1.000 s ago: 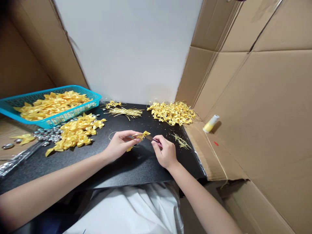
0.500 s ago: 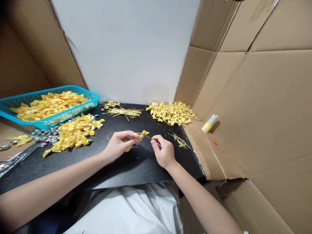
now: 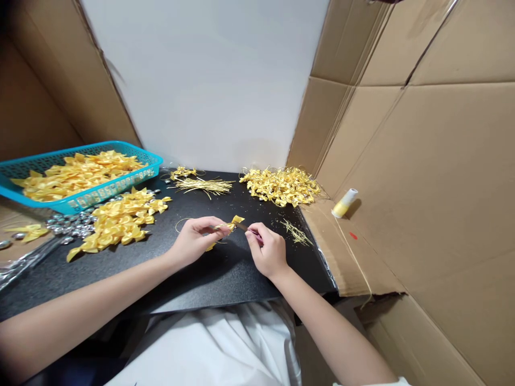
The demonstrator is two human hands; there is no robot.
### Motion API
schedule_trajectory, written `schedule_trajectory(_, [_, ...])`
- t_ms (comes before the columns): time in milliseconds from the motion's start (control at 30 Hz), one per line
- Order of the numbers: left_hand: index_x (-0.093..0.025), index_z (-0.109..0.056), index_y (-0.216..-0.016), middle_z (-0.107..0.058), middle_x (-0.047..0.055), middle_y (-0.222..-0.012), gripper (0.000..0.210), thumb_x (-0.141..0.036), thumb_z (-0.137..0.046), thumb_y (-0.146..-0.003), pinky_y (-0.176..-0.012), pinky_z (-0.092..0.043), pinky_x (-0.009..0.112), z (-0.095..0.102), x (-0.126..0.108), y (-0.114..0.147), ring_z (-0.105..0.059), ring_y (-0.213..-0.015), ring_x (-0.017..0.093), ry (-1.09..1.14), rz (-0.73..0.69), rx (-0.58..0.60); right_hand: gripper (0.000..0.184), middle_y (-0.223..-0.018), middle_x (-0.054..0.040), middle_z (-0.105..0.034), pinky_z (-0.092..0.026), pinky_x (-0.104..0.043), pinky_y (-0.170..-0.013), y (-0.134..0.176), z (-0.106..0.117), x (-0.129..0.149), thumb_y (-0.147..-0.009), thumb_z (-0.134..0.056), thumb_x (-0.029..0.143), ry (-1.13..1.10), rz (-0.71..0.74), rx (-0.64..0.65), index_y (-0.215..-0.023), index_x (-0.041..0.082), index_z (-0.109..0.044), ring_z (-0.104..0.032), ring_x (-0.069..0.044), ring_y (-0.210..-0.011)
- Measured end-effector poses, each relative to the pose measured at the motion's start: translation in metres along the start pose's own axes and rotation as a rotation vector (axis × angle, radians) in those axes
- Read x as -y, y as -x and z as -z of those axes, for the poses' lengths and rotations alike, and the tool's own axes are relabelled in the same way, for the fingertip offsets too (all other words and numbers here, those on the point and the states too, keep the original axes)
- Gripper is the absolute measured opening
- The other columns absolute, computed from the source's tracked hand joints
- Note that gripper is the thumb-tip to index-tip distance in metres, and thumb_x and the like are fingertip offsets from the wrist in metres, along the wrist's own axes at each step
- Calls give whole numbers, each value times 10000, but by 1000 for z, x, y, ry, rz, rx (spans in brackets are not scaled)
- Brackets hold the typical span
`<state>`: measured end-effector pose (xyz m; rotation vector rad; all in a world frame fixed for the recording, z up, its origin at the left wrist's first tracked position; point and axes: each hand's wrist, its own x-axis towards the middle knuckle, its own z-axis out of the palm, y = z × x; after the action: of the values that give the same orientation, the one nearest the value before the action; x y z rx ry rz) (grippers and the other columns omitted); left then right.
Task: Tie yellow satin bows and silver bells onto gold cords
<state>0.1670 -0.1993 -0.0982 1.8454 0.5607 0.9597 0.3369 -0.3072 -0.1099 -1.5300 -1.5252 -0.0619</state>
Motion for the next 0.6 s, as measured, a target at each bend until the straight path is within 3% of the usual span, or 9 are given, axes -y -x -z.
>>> schedule_trajectory(300, [-143, -747, -754, -740, 70, -773, 251, -387, -689, -742, -634, -521, 260, 0, 0, -1, -659, -715, 182, -35, 37, 0, 243, -680, -4, -639, -364, -202, -558, 0, 0, 0, -915, -481, 360, 32, -50, 10, -832, 185, -629, -545, -109, -542])
schedule_trajectory(600, [-148, -755, -763, -735, 38, -718, 192, -314, -681, -704, -470, -405, 191, -2, -2, -5, -536, -505, 92, -71, 167, 3, 269, -612, 14, -607, -309, -209, -531, -3, -1, -3, -894, -478, 394, 48, -203, 94, -809, 197, -640, -514, -117, -527])
